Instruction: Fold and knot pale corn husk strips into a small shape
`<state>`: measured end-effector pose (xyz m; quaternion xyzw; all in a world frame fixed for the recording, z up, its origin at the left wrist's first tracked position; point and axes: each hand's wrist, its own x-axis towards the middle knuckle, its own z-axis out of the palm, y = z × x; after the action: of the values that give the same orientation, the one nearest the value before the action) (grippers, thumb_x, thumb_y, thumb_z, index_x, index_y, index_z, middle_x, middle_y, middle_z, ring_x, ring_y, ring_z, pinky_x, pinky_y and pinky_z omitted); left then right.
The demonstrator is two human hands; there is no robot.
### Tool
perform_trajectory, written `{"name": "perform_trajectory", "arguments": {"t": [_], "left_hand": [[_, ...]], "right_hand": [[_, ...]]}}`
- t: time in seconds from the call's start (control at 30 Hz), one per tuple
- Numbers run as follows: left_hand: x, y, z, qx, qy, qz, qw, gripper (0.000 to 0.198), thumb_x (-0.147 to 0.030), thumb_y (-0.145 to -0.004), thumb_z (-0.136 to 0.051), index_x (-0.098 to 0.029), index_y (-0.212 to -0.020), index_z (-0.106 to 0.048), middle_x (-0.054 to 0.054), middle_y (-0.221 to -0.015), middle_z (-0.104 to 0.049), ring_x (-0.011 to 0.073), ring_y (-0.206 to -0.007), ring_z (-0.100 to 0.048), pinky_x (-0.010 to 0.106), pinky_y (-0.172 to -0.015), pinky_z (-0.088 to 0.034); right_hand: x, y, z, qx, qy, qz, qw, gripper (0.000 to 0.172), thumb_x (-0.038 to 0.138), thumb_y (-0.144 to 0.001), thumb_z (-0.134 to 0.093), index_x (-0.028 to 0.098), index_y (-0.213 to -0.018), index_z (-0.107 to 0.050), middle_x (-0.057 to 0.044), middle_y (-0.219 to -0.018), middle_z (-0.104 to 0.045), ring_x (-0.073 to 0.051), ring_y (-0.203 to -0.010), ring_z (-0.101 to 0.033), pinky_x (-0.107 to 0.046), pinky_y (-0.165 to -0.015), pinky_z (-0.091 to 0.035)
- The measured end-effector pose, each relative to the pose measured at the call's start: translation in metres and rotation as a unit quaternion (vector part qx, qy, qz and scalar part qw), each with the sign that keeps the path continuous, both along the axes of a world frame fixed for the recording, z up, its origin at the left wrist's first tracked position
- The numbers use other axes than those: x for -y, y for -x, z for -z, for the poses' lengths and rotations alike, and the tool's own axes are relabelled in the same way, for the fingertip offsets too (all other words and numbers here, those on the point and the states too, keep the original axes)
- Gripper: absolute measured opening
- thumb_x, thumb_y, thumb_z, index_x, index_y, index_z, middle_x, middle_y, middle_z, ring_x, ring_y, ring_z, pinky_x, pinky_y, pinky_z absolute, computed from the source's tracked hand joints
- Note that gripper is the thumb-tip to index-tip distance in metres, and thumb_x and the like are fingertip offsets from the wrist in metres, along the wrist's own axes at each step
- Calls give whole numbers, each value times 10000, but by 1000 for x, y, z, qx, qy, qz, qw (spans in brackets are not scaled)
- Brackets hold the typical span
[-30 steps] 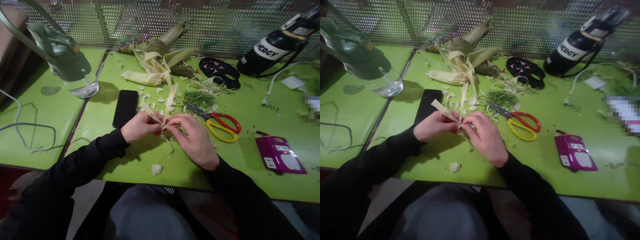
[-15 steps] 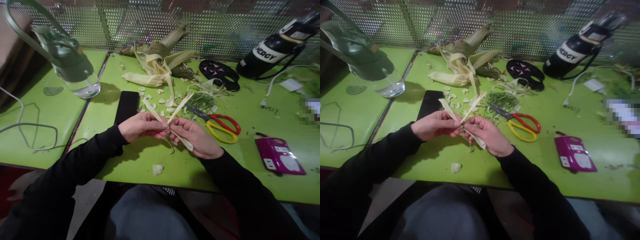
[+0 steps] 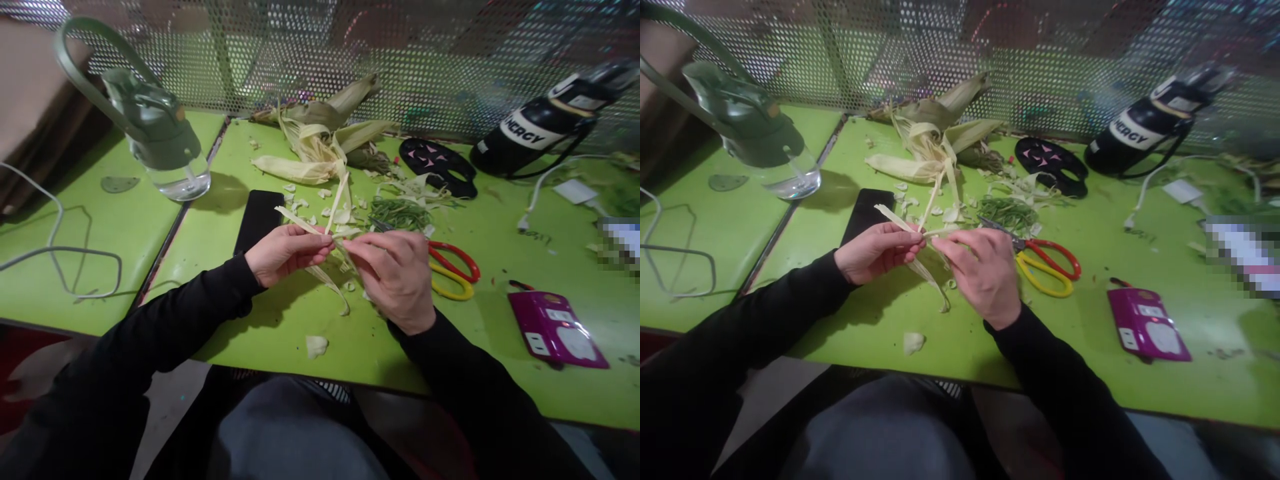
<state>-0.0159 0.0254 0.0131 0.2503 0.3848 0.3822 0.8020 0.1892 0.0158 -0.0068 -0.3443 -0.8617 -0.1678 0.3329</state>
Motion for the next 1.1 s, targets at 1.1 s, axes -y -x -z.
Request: {"name": "perform_trajectory", "arguments": {"t": [1.1], "left_hand": [[12, -8, 4, -102, -173, 75, 977, 117, -30, -713, -718, -92, -774, -640, -35, -586, -625, 55, -542, -565, 190, -579, -476]], "right_hand": [[6, -2, -3, -106, 79, -90, 987, 277, 232, -866, -655, 374, -1101, -693, 4, -1098, -717, -242, -1025, -596, -428, -866, -475]]}}
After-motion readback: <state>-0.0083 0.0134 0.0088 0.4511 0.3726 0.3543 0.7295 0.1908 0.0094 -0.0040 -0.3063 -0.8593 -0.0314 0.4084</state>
